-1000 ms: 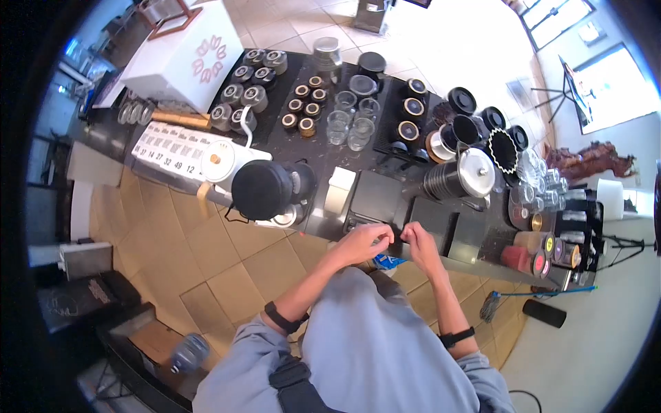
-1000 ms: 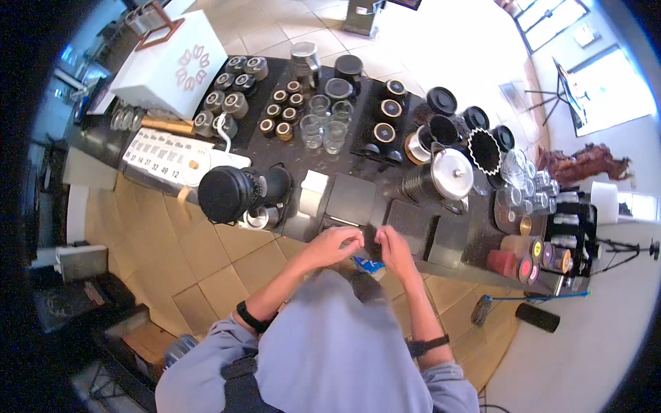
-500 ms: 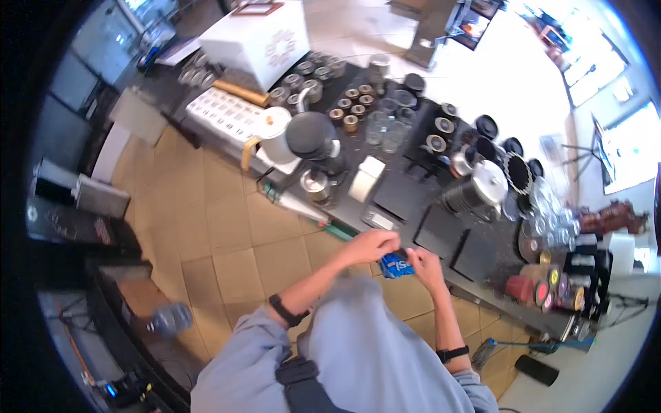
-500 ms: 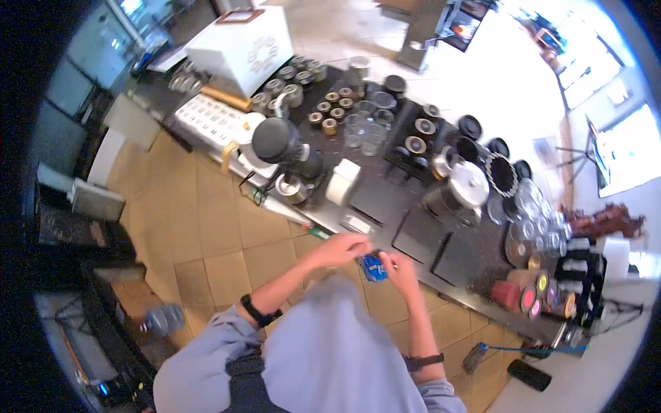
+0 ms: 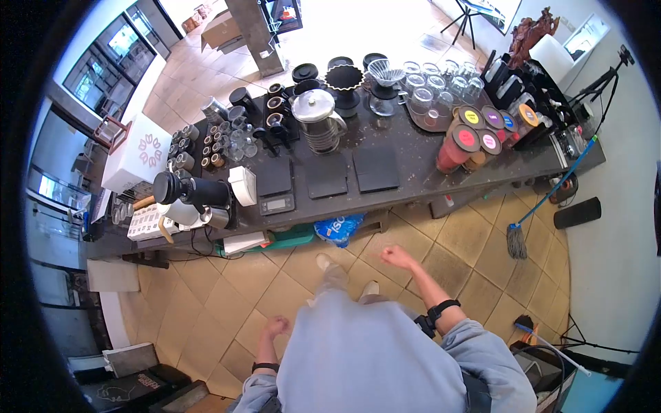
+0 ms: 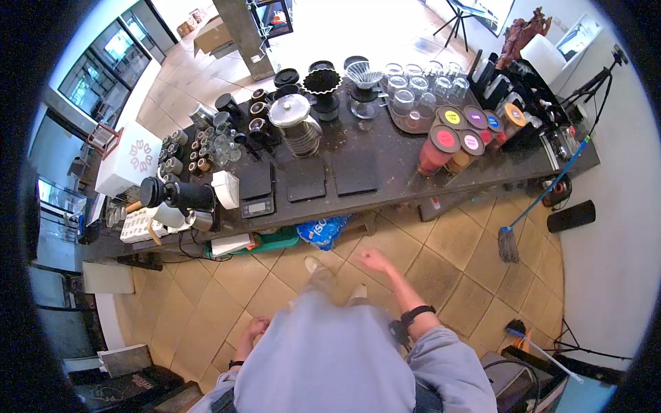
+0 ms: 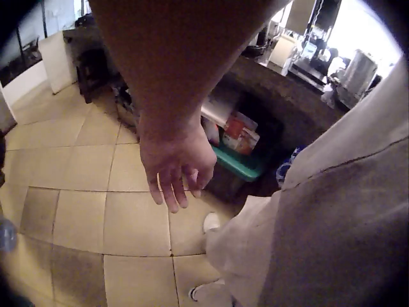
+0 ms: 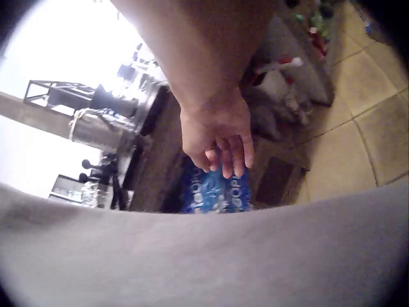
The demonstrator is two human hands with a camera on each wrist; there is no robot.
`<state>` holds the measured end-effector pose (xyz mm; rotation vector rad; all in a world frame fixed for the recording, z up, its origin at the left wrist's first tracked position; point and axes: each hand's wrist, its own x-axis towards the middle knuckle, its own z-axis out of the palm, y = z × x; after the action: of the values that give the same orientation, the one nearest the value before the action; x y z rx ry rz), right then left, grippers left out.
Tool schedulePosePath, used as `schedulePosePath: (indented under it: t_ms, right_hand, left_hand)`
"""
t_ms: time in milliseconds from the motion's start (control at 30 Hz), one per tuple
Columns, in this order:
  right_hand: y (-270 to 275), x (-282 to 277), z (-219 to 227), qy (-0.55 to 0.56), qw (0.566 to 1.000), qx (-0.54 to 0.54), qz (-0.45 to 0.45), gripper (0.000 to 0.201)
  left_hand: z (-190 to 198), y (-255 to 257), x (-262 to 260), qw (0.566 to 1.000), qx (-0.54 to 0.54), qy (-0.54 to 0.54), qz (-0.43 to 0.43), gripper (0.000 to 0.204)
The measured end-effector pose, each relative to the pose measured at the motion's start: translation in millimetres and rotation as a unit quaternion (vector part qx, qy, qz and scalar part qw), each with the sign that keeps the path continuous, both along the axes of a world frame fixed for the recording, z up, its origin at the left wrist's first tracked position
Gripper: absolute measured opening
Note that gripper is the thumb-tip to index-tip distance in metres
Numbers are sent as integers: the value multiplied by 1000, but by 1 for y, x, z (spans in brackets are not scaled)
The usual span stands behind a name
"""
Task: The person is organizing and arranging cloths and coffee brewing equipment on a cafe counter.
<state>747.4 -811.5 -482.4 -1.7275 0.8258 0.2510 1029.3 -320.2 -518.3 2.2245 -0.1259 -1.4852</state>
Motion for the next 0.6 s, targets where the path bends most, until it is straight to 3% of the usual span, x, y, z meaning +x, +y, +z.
schedulePosePath:
  t_ms: [33, 67, 100, 133, 167, 200, 233, 300, 367, 433, 467, 533, 600]
  right_hand:
    - [-1, -27, 14, 107, 992, -44, 41, 14]
    - [2, -42, 9, 120, 990, -59, 43, 17]
    - [4, -63, -22, 127, 988, -76, 49, 20]
    - [0, -125, -167, -29, 952, -215, 217, 21]
    - [-5, -180, -297, -188, 841, -394, 320, 23]
    - [8, -177, -212, 15, 980, -82, 181, 23]
    - [23, -176, -126, 207, 966, 119, -103, 23]
    - [34, -172, -78, 188, 967, 122, -118, 25]
    - [35, -162, -63, 166, 969, 124, -136, 27]
    - [37, -162, -49, 181, 983, 23, -35, 22]
    - [40, -162, -47, 182, 982, 21, -35, 22]
    - [42, -151, -48, 104, 980, 88, -145, 22]
    - [44, -139, -52, 104, 974, 111, -167, 22]
  left_hand:
    - [-27, 17, -7, 999, 18, 28, 12, 20]
    - [-35, 26, -8, 997, 41, 63, 23, 21]
    - [-16, 22, -13, 997, 41, 61, 26, 21]
    - [18, 23, -27, 1000, 3, 30, -7, 23]
    - [55, -6, -26, 998, -40, 5, -50, 24]
    - [50, -19, -21, 999, -30, 5, -9, 24]
    - [39, -22, -20, 999, -19, 3, 34, 25]
    - [27, -26, -14, 999, -20, -8, 36, 24]
    - [34, -49, -5, 999, -26, -26, 18, 23]
    - [43, -65, -8, 999, -27, -33, 1, 22]
    - [47, -75, -6, 999, -27, -31, -17, 25]
    - [57, -94, -1, 998, -33, -34, -35, 28]
    - [65, -105, -4, 997, -71, -19, -12, 22]
